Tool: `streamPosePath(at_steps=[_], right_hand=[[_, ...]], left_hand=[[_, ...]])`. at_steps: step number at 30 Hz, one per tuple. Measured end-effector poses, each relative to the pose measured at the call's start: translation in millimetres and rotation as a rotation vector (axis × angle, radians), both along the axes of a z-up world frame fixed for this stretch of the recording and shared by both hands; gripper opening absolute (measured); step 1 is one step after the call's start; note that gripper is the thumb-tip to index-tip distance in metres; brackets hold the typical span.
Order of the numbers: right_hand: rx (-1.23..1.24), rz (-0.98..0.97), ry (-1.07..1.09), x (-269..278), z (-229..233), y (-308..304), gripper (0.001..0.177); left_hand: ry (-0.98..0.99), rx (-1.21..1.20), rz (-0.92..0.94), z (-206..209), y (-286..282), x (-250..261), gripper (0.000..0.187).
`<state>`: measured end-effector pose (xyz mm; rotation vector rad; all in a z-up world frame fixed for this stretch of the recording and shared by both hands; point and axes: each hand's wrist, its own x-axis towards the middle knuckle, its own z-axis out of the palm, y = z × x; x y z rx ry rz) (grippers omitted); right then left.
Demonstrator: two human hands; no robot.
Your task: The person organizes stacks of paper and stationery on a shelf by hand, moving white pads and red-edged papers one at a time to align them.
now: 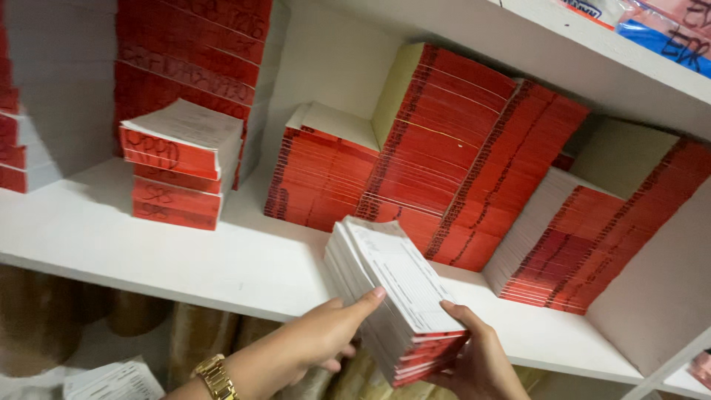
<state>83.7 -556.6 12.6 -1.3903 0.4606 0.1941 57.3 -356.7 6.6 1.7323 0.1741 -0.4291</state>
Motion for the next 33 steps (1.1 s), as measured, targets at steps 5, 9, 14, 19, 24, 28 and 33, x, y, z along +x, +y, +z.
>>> streamPosePath(at_steps=[5, 9, 14, 19, 24, 28, 33], right_hand=[[0.028, 0.013, -0.018, 0.8, -2.4, 22.4, 0.053], [-0.598, 0.244, -0.003, -10.5, 29.7, 36.1, 0.060], [-1.286, 0.139, -0.761, 15.0, -10.1, 9.0, 0.069], [-1.708, 0.417, -1.330, 12.9, -37.8, 43.6, 0.093], [-1.662, 0.587, -1.300, 16.2, -22.4, 75.6, 0.086], [-1.897, 0.584, -1.253, 14.6, -21.3, 99.7, 0.089], [-2.036, 0.314, -1.547, 43.0, 27.9, 117.7, 0.080]], left_hand=[[-0.162, 0.343, 0.014, 7.5, 1.7, 24.3, 0.095], [-0.161, 0.261, 0.116, 0.6, 9.5, 42.9, 0.091], [-0.217, 0.257, 0.073, -23.9, 15.2, 65.0, 0.067], [-0.280, 0.207, 0.065, -16.3, 30.6, 56.5, 0.051], [-0.284, -0.447, 0.224, -18.0, 53.1, 39.4, 0.048], [-0.410, -0.781, 0.277, -12.6, 69.3, 26.1, 0.069], [-0.596, -0.562, 0.277, 51.8, 93.1, 37.4, 0.086]])
